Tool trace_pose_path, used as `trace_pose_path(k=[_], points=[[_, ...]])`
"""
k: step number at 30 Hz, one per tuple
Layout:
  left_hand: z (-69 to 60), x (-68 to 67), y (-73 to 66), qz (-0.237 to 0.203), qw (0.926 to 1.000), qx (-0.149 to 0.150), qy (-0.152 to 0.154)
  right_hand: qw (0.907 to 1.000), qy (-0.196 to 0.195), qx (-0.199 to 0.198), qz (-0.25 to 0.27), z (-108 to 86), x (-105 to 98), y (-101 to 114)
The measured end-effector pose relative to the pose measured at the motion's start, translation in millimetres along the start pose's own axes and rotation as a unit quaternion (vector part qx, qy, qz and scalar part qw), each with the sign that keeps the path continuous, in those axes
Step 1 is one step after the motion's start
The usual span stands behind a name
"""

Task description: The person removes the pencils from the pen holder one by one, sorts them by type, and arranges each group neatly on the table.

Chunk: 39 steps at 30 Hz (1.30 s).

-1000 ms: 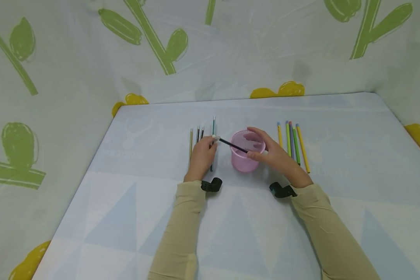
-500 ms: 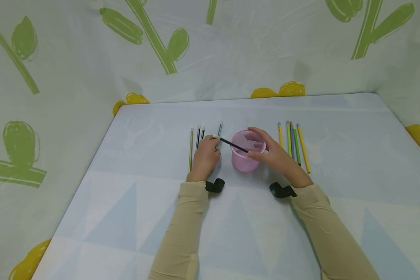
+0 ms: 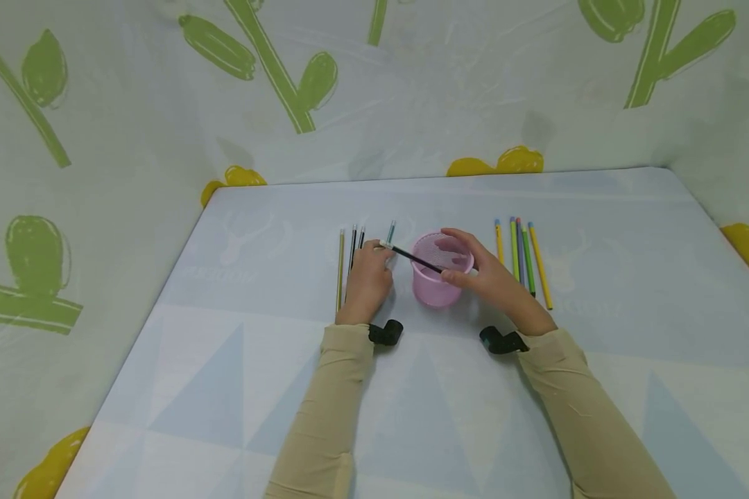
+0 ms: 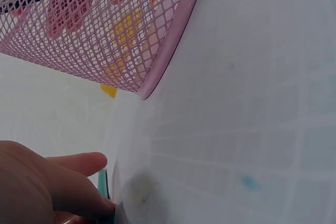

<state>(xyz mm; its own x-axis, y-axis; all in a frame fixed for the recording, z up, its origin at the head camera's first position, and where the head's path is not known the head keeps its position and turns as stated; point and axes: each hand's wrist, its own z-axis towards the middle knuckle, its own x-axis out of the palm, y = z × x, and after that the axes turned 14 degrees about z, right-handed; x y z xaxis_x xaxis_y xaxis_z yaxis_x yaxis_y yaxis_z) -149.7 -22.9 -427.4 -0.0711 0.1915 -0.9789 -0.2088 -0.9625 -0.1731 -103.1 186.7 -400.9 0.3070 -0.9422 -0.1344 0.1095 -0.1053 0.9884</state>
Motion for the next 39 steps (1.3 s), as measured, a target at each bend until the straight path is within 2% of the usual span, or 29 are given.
trace_pose_path(k=[3, 6, 10, 14, 19, 23, 26, 29, 34, 39], points=[[-0.4, -0.1, 0.1, -0.011, 0.9999, -0.007, -0.011, 1.0000, 0.002, -0.006, -0.002, 3.0, -3.2, -10.0], [-0.3, -0.2, 0.8, -0.024, 0.9993, -0.016, -0.022, 1.0000, 0.002, -0.005, -0.001, 3.2, -3.4, -10.5], [1.7, 0.1, 1.6, -0.045, 0.9979, -0.022, -0.041, 1.0000, 0.003, -0.001, 0.007, -0.6, 0.4, 2.9], [4.5, 0.0, 1.1, -0.079, 0.9953, -0.002, -0.055, 1.0000, 0.004, -0.005, 0.006, -4.4, 4.4, 16.0], [4.7, -0.1, 0.1, -0.135, 0.9888, 0.017, -0.059, 1.0000, 0.004, -0.008, 0.005, -5.0, 6.1, 19.5], [3.6, 1.0, 0.4, -0.197, 0.9783, 0.018, -0.062, 0.9999, 0.005, -0.010, 0.004, -5.0, 7.0, 18.9], [3.9, 2.3, 0.4, -0.235, 0.9703, 0.018, -0.057, 0.9999, 0.005, -0.013, 0.006, -5.1, 7.2, 18.6], [4.5, 2.0, -0.6, -0.256, 0.9656, 0.019, -0.041, 0.9999, 0.003, -0.014, 0.007, -5.0, 6.8, 18.6], [4.2, -0.8, -3.3, -0.252, 0.9676, 0.017, -0.009, 0.9997, 0.002, -0.023, 0.011, -3.8, 4.3, 12.4], [1.9, 0.0, -3.3, -0.239, 0.9708, 0.022, 0.006, 0.9992, 0.008, -0.036, 0.015, -1.6, 2.2, 4.1]])
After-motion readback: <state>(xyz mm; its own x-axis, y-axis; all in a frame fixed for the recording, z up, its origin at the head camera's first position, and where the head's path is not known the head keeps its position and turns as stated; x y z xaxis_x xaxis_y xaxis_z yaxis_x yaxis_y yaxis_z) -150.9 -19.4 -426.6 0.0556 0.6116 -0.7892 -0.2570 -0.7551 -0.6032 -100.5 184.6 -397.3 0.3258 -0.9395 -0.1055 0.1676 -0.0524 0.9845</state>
